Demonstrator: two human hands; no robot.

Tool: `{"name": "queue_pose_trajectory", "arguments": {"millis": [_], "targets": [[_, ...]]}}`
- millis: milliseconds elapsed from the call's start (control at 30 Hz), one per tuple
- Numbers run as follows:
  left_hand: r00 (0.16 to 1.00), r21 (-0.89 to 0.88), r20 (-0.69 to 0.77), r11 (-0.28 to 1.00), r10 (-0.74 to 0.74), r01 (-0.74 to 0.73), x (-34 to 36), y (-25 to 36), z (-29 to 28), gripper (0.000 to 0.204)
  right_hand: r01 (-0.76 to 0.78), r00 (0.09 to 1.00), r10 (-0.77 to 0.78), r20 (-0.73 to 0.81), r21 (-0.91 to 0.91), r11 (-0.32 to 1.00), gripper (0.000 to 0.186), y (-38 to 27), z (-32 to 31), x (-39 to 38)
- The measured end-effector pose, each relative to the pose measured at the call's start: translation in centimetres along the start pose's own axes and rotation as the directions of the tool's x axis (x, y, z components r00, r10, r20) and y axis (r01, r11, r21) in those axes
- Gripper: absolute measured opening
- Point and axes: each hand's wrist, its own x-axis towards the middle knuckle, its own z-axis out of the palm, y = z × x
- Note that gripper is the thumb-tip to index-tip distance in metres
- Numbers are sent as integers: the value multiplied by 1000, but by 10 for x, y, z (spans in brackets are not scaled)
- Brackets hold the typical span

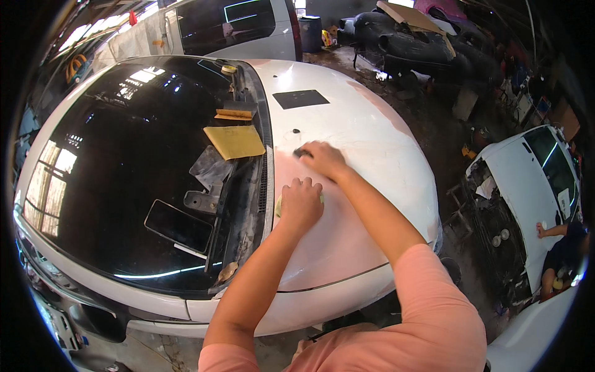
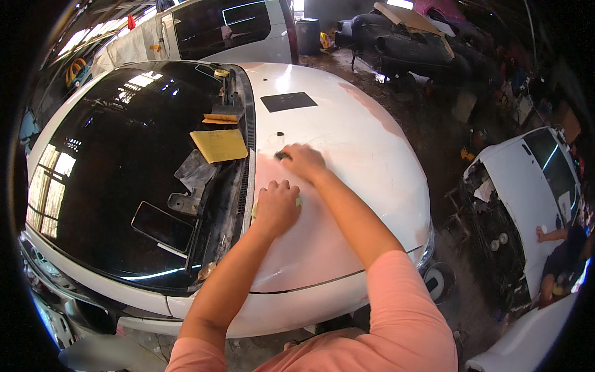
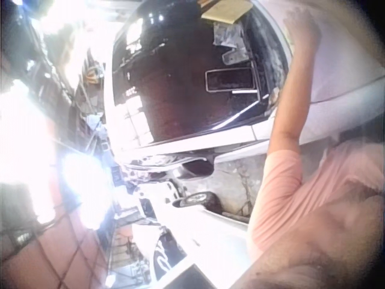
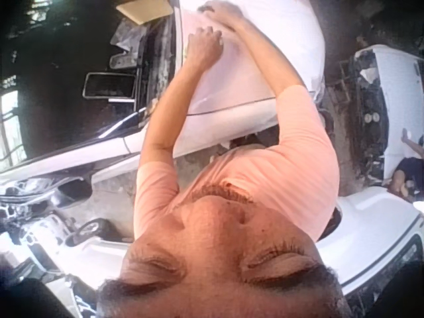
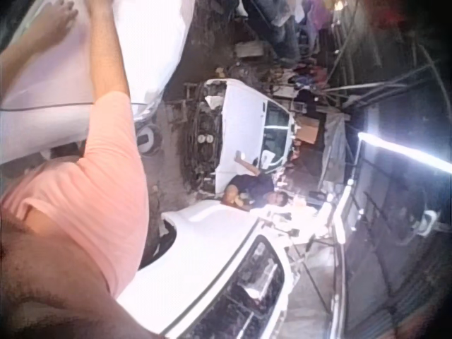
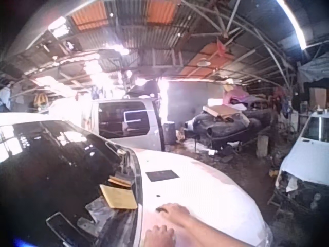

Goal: The person is sanding a car hood by hand using a sanding block and wiping the surface with a cloth while occasionally dipping into a bucket of water.

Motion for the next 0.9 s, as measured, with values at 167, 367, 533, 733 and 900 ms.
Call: {"name": "queue_pose_trajectory", "arguments": {"millis": [167, 367, 533, 733, 900], "targets": [[1000, -5, -24, 1000, 0, 0, 0, -2, 2, 25, -38, 999, 37, -12, -125, 991, 31, -26, 18, -4], [999, 3, -19, 1000, 28, -28, 4, 9, 5, 22, -219, 973, 201, -114, -176, 960, 35, 13, 12, 8], [1000, -20, -23, 1000, 17, -18, 0, 4, 5, 28, -161, 986, 158, -61, -40, 986, 34, 9, 5, 11], [1000, -5, -22, 1000, -9, 9, 2, 5, 1, 28, -35, 999, 35, -5, -75, 997, 32, -13, 16, -2], [999, 27, 48, 1000, -1, 0, 5, 6, -3, 27, -125, 992, 124, -25, -97, 987, 34, -9, 18, 8]]}}
